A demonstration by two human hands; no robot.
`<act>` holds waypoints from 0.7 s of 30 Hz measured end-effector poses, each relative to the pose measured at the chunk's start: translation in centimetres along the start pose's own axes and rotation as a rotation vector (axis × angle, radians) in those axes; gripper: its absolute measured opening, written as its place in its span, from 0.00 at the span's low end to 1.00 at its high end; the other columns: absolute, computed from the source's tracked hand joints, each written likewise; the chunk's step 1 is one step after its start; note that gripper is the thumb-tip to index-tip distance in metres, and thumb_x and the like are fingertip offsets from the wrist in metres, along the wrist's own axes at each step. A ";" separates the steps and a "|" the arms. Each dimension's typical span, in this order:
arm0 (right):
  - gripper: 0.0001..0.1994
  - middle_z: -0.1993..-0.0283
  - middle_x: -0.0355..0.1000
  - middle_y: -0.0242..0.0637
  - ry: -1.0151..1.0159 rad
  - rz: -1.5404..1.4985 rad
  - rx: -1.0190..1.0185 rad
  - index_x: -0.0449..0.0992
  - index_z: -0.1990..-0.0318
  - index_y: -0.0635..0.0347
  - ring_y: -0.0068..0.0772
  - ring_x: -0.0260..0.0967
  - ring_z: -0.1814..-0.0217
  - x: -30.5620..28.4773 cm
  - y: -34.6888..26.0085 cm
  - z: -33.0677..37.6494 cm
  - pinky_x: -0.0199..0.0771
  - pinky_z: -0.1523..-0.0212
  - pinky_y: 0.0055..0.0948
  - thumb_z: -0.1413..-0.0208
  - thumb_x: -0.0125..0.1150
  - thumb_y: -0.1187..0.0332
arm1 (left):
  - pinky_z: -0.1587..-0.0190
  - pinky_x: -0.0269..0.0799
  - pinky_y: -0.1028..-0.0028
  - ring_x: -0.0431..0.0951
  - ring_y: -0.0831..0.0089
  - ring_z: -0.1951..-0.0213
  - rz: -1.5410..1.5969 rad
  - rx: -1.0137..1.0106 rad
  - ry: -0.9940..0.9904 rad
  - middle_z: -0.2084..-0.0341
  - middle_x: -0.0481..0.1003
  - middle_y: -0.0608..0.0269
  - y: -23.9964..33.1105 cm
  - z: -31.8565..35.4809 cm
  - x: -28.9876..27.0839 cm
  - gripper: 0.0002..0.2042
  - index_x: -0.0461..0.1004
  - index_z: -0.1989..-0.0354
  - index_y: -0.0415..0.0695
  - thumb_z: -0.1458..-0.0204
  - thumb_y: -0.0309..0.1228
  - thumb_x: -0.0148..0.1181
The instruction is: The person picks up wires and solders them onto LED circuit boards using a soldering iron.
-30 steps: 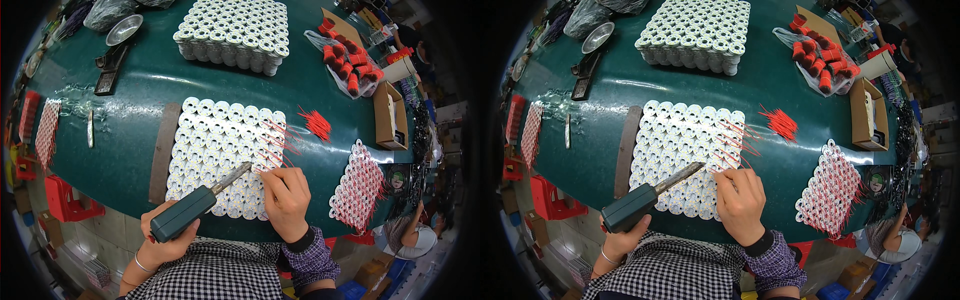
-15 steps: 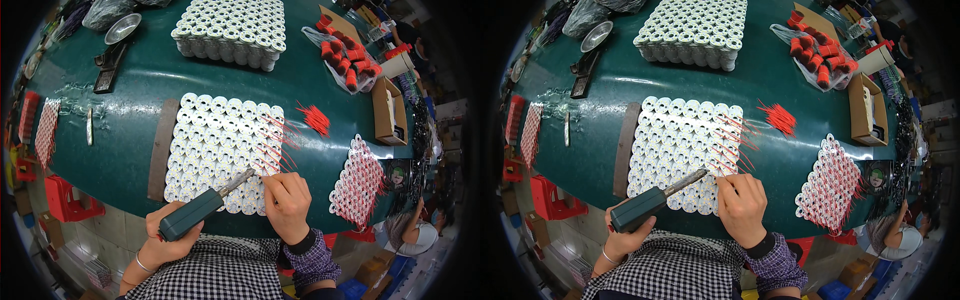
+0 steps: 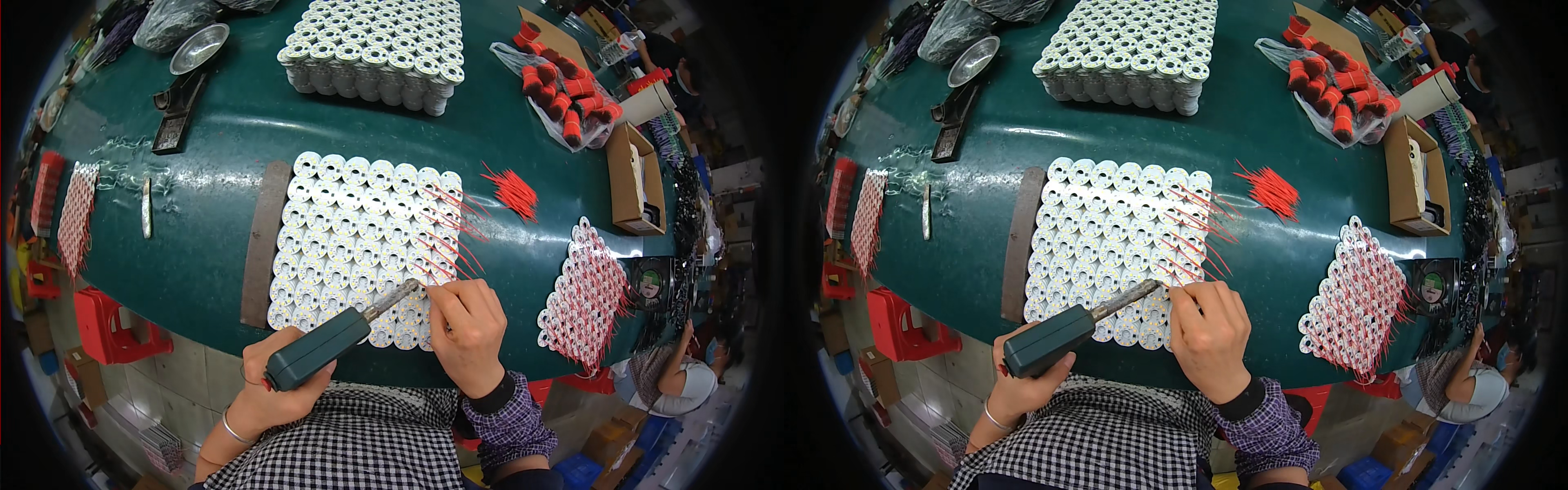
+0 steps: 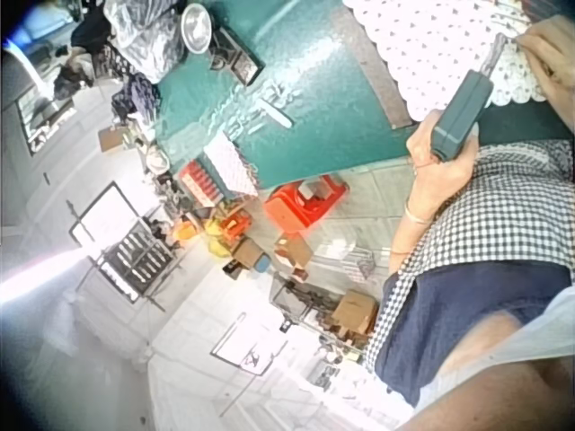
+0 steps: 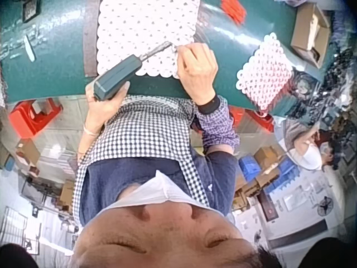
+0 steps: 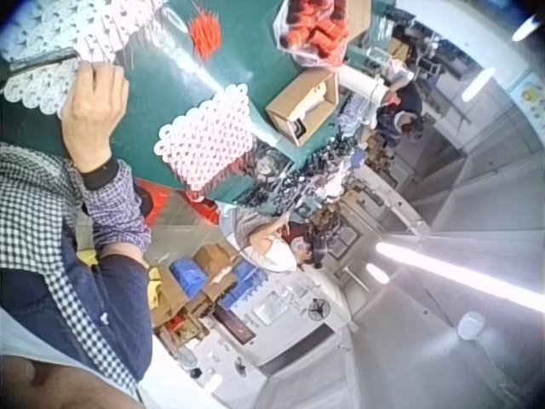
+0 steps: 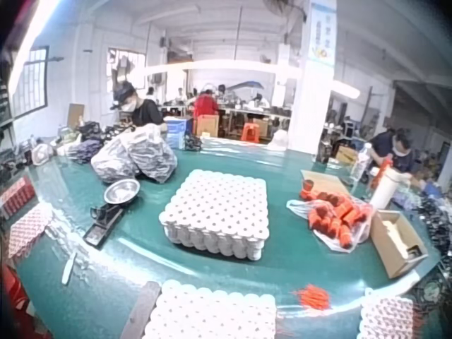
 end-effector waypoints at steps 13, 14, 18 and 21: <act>0.06 0.68 0.73 0.39 0.059 -0.088 0.032 0.79 0.67 0.63 0.42 0.72 0.66 -2.7 1.7 -2.4 0.72 0.66 0.37 0.54 0.66 0.80 | 0.68 0.76 0.76 0.80 0.75 0.72 0.038 -0.106 0.214 0.71 0.82 0.60 -1.0 1.3 -2.1 0.12 0.82 0.60 0.36 0.55 0.23 0.72; 0.04 0.67 0.74 0.40 0.080 -0.031 0.081 0.78 0.67 0.63 0.44 0.72 0.64 -3.5 3.0 -3.1 0.73 0.64 0.38 0.52 0.65 0.80 | 0.67 0.76 0.76 0.80 0.78 0.71 0.193 -0.296 0.252 0.70 0.82 0.62 -2.3 1.8 -2.2 0.13 0.82 0.59 0.36 0.54 0.24 0.72; 0.04 0.63 0.76 0.40 0.112 0.254 0.126 0.79 0.65 0.63 0.44 0.72 0.59 -4.5 10.5 -6.2 0.73 0.60 0.39 0.49 0.63 0.78 | 0.66 0.76 0.76 0.80 0.78 0.70 0.269 -0.274 0.293 0.69 0.82 0.63 -2.9 1.4 -2.2 0.13 0.81 0.59 0.35 0.53 0.25 0.73; 0.06 0.61 0.76 0.39 0.139 0.318 0.134 0.80 0.63 0.62 0.44 0.73 0.57 -4.6 13.9 -7.6 0.74 0.58 0.40 0.49 0.63 0.78 | 0.64 0.76 0.76 0.80 0.78 0.69 0.290 -0.259 0.270 0.68 0.82 0.62 -3.4 1.3 -1.8 0.14 0.81 0.58 0.35 0.54 0.24 0.74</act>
Point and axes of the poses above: each hand's wrist, its own z-axis away from the middle knuckle, its own x-axis out of the palm, y = z × x, the point moved 8 cm from there along -z, towards the middle knuckle
